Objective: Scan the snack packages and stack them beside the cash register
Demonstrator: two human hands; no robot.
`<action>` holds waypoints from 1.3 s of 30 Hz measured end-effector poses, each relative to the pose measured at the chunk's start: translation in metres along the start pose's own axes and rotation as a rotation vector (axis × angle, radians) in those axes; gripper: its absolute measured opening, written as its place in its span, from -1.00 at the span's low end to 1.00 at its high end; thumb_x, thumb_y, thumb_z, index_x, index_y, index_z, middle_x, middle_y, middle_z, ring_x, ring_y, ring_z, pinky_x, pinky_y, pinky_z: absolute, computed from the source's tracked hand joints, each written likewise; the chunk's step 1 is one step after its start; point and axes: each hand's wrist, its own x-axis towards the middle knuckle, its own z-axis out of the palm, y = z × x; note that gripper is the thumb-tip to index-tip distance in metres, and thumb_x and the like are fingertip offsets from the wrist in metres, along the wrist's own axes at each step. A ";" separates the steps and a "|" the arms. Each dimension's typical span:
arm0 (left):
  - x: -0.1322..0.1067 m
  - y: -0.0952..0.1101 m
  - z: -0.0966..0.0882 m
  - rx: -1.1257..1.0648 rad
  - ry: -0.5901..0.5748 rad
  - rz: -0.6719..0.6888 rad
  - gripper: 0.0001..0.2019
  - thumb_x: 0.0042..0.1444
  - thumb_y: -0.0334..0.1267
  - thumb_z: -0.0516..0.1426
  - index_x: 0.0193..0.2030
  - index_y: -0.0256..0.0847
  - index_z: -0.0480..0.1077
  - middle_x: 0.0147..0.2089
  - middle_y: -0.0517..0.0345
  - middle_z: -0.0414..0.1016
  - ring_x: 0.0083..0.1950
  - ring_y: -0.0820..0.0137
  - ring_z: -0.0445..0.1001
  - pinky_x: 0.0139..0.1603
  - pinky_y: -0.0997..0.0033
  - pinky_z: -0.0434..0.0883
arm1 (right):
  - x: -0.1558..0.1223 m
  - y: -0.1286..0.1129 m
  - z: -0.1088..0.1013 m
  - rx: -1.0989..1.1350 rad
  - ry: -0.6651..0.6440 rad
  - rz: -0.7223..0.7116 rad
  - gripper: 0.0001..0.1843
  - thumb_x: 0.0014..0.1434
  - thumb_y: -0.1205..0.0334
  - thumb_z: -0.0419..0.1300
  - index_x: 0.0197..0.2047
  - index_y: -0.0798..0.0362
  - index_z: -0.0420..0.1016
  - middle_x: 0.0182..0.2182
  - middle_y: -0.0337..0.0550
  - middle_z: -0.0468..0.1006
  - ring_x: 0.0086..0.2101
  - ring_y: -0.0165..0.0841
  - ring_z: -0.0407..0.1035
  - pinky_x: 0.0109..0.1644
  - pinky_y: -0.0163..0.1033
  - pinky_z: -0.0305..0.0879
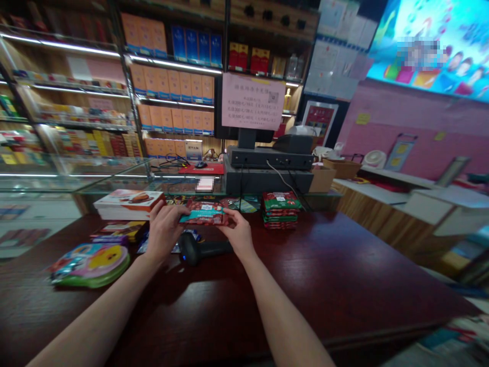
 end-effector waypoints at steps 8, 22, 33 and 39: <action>-0.003 -0.007 0.004 0.021 -0.005 -0.027 -0.79 0.18 -0.40 0.09 -0.10 -0.08 0.47 0.00 0.11 0.57 0.07 0.26 0.50 0.35 0.06 0.13 | -0.005 -0.009 -0.002 -0.002 -0.140 0.052 -0.23 -0.10 0.16 0.48 0.20 -0.01 0.39 0.08 -0.05 0.58 -0.03 -0.17 0.54 0.05 -0.08 0.49; -0.003 -0.008 0.006 0.039 -0.106 -0.104 -0.67 0.23 -0.37 0.07 0.08 -0.03 0.48 -0.15 0.13 0.62 -0.05 0.21 0.48 0.31 -0.04 0.14 | -0.005 -0.003 -0.003 -0.144 -0.069 -0.023 -0.27 -0.01 0.12 0.44 0.24 -0.03 0.40 0.12 -0.06 0.56 0.06 -0.16 0.48 0.12 -0.08 0.43; -0.006 -0.019 0.014 -0.130 -0.178 -0.095 -0.58 0.31 -0.39 -0.04 0.19 0.04 0.44 0.04 0.11 0.57 0.12 0.32 0.46 0.48 -0.16 -0.09 | -0.002 0.006 -0.009 -0.177 -0.018 -0.022 -0.28 0.01 0.12 0.42 0.25 -0.04 0.40 0.14 -0.04 0.54 0.09 -0.16 0.45 0.14 -0.09 0.42; -0.006 -0.016 0.014 -0.166 -0.261 -0.140 -0.54 0.29 -0.38 -0.08 0.22 0.02 0.43 0.17 0.05 0.49 0.31 0.26 0.37 0.50 -0.26 -0.17 | -0.002 0.006 -0.014 -0.266 -0.007 -0.029 -0.29 0.04 0.14 0.40 0.27 -0.07 0.39 0.09 -0.06 0.55 -0.01 -0.20 0.49 0.11 -0.09 0.44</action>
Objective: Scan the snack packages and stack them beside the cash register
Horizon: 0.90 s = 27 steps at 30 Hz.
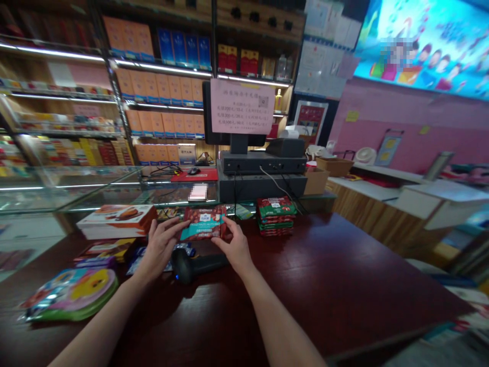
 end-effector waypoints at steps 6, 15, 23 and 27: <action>-0.003 0.004 0.001 0.047 -0.035 0.029 -0.58 0.33 -0.14 0.04 0.30 0.02 0.35 0.26 0.01 0.45 0.42 0.14 0.24 0.48 -0.36 -0.19 | 0.000 -0.001 -0.003 -0.123 0.036 -0.049 -0.32 0.05 0.20 0.39 0.26 -0.06 0.40 0.09 -0.04 0.49 0.05 -0.17 0.44 0.20 -0.03 0.37; -0.003 0.006 0.000 0.230 -0.018 0.208 -0.39 0.25 -0.14 0.19 0.42 0.05 0.17 0.22 0.10 0.53 0.47 0.02 0.14 0.46 -0.40 -0.33 | -0.001 -0.002 -0.008 -0.472 0.069 -0.271 -0.35 0.13 0.25 0.36 0.28 -0.04 0.36 0.15 0.05 0.47 0.17 -0.07 0.33 0.25 0.10 0.26; 0.002 0.020 -0.008 0.271 0.017 0.211 -0.37 0.25 -0.20 0.18 0.43 0.06 0.13 0.21 0.11 0.53 0.48 0.00 0.13 0.44 -0.44 -0.35 | -0.003 -0.015 -0.011 -0.656 0.115 -0.384 -0.34 0.18 0.17 0.33 0.33 -0.05 0.31 0.18 0.05 0.48 0.24 -0.05 0.26 0.34 0.16 0.11; 0.003 0.022 -0.009 0.276 0.018 0.211 -0.36 0.25 -0.24 0.18 0.44 0.07 0.12 0.21 0.10 0.54 0.47 0.00 0.14 0.44 -0.45 -0.33 | -0.002 -0.018 -0.013 -0.694 0.092 -0.418 -0.34 0.20 0.17 0.32 0.34 -0.07 0.30 0.18 0.02 0.49 0.26 -0.07 0.24 0.39 0.20 0.01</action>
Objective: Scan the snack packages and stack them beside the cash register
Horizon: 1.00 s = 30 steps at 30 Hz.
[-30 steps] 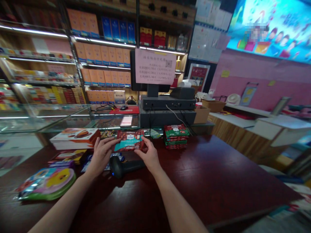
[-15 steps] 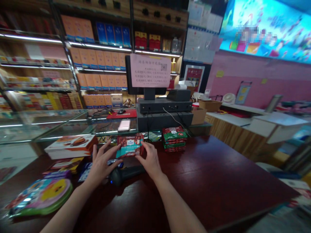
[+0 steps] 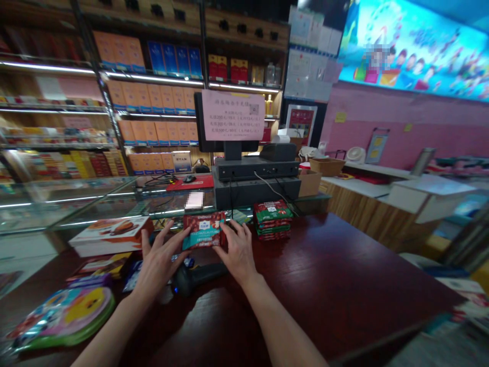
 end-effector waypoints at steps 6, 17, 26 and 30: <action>0.006 0.000 0.001 -0.004 -0.008 0.013 -0.34 0.22 -0.24 0.21 0.43 0.09 0.12 0.21 0.11 0.54 0.46 -0.02 0.16 0.44 -0.44 -0.37 | 0.006 0.003 -0.008 -0.033 -0.031 -0.018 -0.34 0.19 0.16 0.34 0.33 -0.04 0.31 0.18 0.01 0.49 0.27 -0.08 0.22 0.41 0.20 -0.03; 0.034 0.017 0.008 -0.048 -0.028 0.071 -0.41 0.20 -0.22 0.22 0.37 0.06 0.23 0.17 0.03 0.57 0.42 -0.01 0.23 0.42 -0.50 -0.31 | 0.012 0.026 -0.028 -0.088 -0.030 0.003 -0.35 0.18 0.16 0.33 0.32 -0.05 0.32 0.18 0.05 0.48 0.27 -0.07 0.24 0.37 0.21 0.04; 0.066 0.051 0.033 -0.146 -0.057 0.104 -0.42 0.21 -0.21 0.21 0.37 0.04 0.23 0.23 0.06 0.52 0.42 0.03 0.24 0.46 -0.42 -0.31 | 0.009 0.063 -0.056 -0.178 0.005 0.048 -0.39 0.21 0.16 0.28 0.31 0.00 0.33 0.18 0.09 0.46 0.26 -0.05 0.24 0.34 0.17 0.09; 0.082 0.070 0.047 -0.187 -0.074 0.098 -0.43 0.21 -0.22 0.22 0.35 0.01 0.25 0.22 0.06 0.53 0.40 0.05 0.26 0.46 -0.42 -0.27 | 0.011 0.082 -0.070 -0.199 0.023 0.086 -0.40 0.20 0.17 0.25 0.30 0.00 0.34 0.18 0.08 0.47 0.25 -0.05 0.25 0.32 0.17 0.12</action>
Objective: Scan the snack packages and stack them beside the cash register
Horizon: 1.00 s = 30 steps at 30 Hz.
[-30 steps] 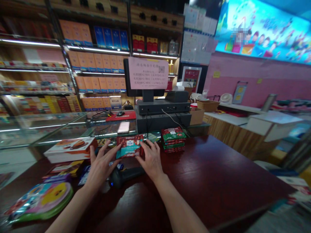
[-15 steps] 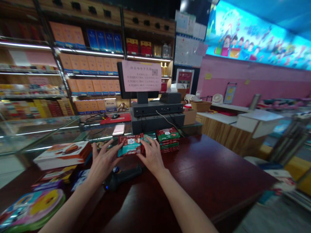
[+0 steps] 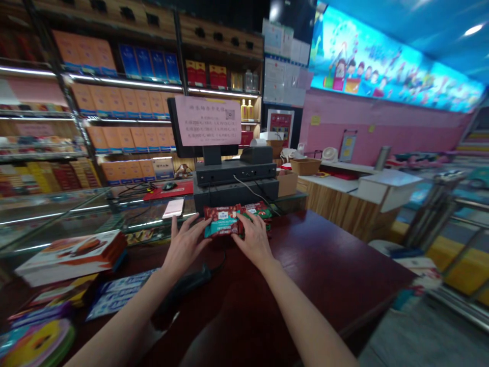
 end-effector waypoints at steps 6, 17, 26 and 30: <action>0.028 0.020 0.025 -0.089 -0.006 0.007 -0.47 0.22 -0.22 0.21 0.33 -0.02 0.27 0.22 0.04 0.53 0.41 0.06 0.25 0.46 -0.43 -0.29 | 0.009 0.033 -0.013 -0.043 -0.010 0.066 -0.36 0.13 0.21 0.26 0.29 0.06 0.36 0.20 0.12 0.44 0.24 -0.05 0.25 0.31 0.14 0.16; 0.066 0.043 0.064 -0.146 -0.023 -0.029 -0.53 0.23 -0.20 0.20 0.29 0.01 0.34 0.20 0.09 0.55 0.39 0.07 0.28 0.47 -0.43 -0.27 | 0.034 0.087 -0.031 -0.056 -0.164 0.182 -0.33 0.09 0.18 0.29 0.29 0.04 0.38 0.24 0.13 0.40 0.27 -0.06 0.23 0.34 0.12 0.12; 0.077 0.048 0.089 -0.194 -0.054 -0.073 -0.54 0.23 -0.17 0.20 0.27 -0.04 0.35 0.18 0.05 0.55 0.40 0.06 0.26 0.47 -0.40 -0.30 | 0.046 0.113 -0.031 -0.027 -0.267 0.242 -0.30 0.10 0.19 0.28 0.32 0.04 0.35 0.29 0.15 0.34 0.31 -0.07 0.19 0.37 0.12 0.07; 0.080 0.048 0.095 -0.201 -0.079 -0.100 -0.53 0.22 -0.17 0.20 0.27 -0.05 0.35 0.18 0.05 0.55 0.41 0.06 0.25 0.47 -0.39 -0.31 | 0.048 0.118 -0.030 -0.009 -0.293 0.263 -0.29 0.10 0.18 0.27 0.33 0.04 0.34 0.29 0.15 0.34 0.31 -0.07 0.19 0.38 0.10 0.07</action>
